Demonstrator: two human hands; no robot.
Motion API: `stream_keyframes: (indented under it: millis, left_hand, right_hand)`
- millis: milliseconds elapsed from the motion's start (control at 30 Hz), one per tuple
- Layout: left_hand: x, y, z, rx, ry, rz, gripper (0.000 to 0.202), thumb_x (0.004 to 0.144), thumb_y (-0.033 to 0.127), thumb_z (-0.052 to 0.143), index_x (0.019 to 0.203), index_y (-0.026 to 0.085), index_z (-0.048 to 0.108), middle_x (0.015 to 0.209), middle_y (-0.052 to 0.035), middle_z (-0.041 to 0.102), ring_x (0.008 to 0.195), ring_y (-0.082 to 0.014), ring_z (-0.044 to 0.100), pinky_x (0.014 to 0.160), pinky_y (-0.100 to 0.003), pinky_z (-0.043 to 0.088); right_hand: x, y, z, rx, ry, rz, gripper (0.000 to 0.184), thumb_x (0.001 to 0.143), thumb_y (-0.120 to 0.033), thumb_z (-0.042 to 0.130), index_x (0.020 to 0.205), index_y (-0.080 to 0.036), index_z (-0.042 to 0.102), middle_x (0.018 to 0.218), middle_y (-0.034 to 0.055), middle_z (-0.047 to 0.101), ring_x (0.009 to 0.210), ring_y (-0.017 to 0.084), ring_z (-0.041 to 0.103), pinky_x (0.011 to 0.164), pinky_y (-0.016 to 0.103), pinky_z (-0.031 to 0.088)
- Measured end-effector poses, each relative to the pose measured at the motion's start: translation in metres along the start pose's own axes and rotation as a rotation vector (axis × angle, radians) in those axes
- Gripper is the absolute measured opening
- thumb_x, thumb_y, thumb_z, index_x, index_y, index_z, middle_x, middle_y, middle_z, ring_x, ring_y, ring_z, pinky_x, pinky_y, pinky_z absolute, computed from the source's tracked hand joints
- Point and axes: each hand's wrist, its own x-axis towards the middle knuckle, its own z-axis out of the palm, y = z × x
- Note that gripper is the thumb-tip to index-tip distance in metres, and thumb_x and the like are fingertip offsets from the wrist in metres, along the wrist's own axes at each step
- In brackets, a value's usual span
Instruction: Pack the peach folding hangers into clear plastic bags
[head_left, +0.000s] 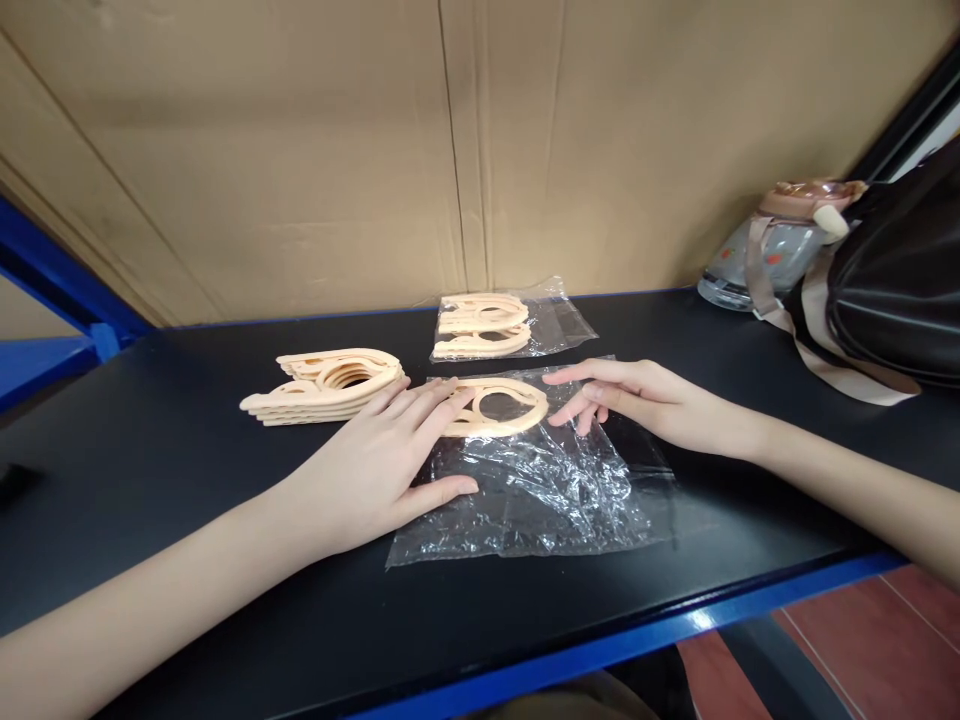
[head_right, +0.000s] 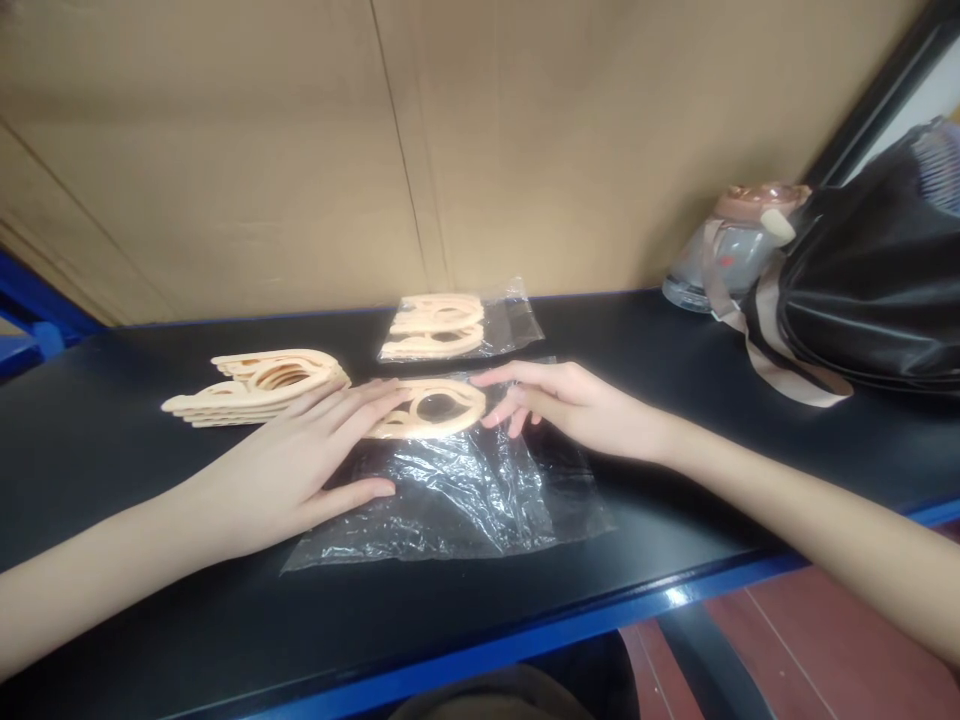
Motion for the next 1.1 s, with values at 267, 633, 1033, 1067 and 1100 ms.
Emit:
stream_keyframes:
  millis: [267, 633, 1033, 1067, 1100]
  left_hand:
    - [0.0014, -0.0031, 0.0023, -0.127, -0.007, -0.070, 0.073, 0.099, 0.067, 0.041, 0.149, 0.013, 0.041, 0.146, -0.0170, 0.053, 0.130, -0.0349, 0.053, 0.112, -0.055, 0.041]
    - [0.0033, -0.0041, 0.0004, -0.191, -0.026, -0.080, 0.071, 0.097, 0.065, 0.050, 0.146, 0.014, 0.044, 0.143, -0.0175, 0.053, 0.127, -0.0363, 0.052, 0.106, -0.055, 0.044]
    - [0.0037, -0.0011, -0.0032, -0.143, -0.029, -0.069, 0.076, 0.099, 0.071, 0.036, 0.147, 0.012, 0.044, 0.145, -0.0199, 0.055, 0.135, -0.0367, 0.050, 0.115, -0.056, 0.038]
    - [0.0034, -0.0012, -0.0039, -0.136, -0.026, -0.071, 0.078, 0.099, 0.072, 0.034, 0.147, 0.012, 0.044, 0.147, -0.0202, 0.054, 0.137, -0.0371, 0.049, 0.115, -0.056, 0.038]
    - [0.0031, -0.0017, -0.0053, -0.129, -0.020, -0.076, 0.079, 0.099, 0.073, 0.033, 0.148, 0.012, 0.043, 0.149, -0.0204, 0.052, 0.139, -0.0373, 0.048, 0.116, -0.056, 0.038]
  right_hand:
    - [0.0006, 0.0034, -0.0032, -0.064, 0.003, -0.024, 0.040, 0.103, -0.029, 0.047, 0.141, -0.025, 0.059, 0.117, 0.0026, 0.079, 0.100, 0.016, 0.074, 0.095, 0.036, 0.058]
    - [-0.0040, -0.0057, -0.0023, -0.459, 0.014, -0.116, 0.040, 0.102, -0.025, 0.042, 0.133, -0.026, 0.068, 0.138, 0.0013, 0.068, 0.109, 0.019, 0.073, 0.093, 0.034, 0.057]
    - [-0.0044, -0.0048, -0.0037, -0.448, 0.004, -0.131, 0.039, 0.102, -0.026, 0.046, 0.135, -0.035, 0.065, 0.142, -0.0051, 0.065, 0.121, 0.018, 0.068, 0.104, 0.038, 0.053]
    - [-0.0045, -0.0050, -0.0036, -0.446, 0.000, -0.130, 0.039, 0.102, -0.026, 0.046, 0.136, -0.035, 0.065, 0.142, -0.0051, 0.064, 0.120, 0.018, 0.068, 0.103, 0.037, 0.054]
    - [-0.0046, -0.0052, -0.0034, -0.445, -0.001, -0.127, 0.039, 0.102, -0.026, 0.046, 0.136, -0.034, 0.064, 0.142, -0.0045, 0.065, 0.117, 0.017, 0.070, 0.100, 0.036, 0.055]
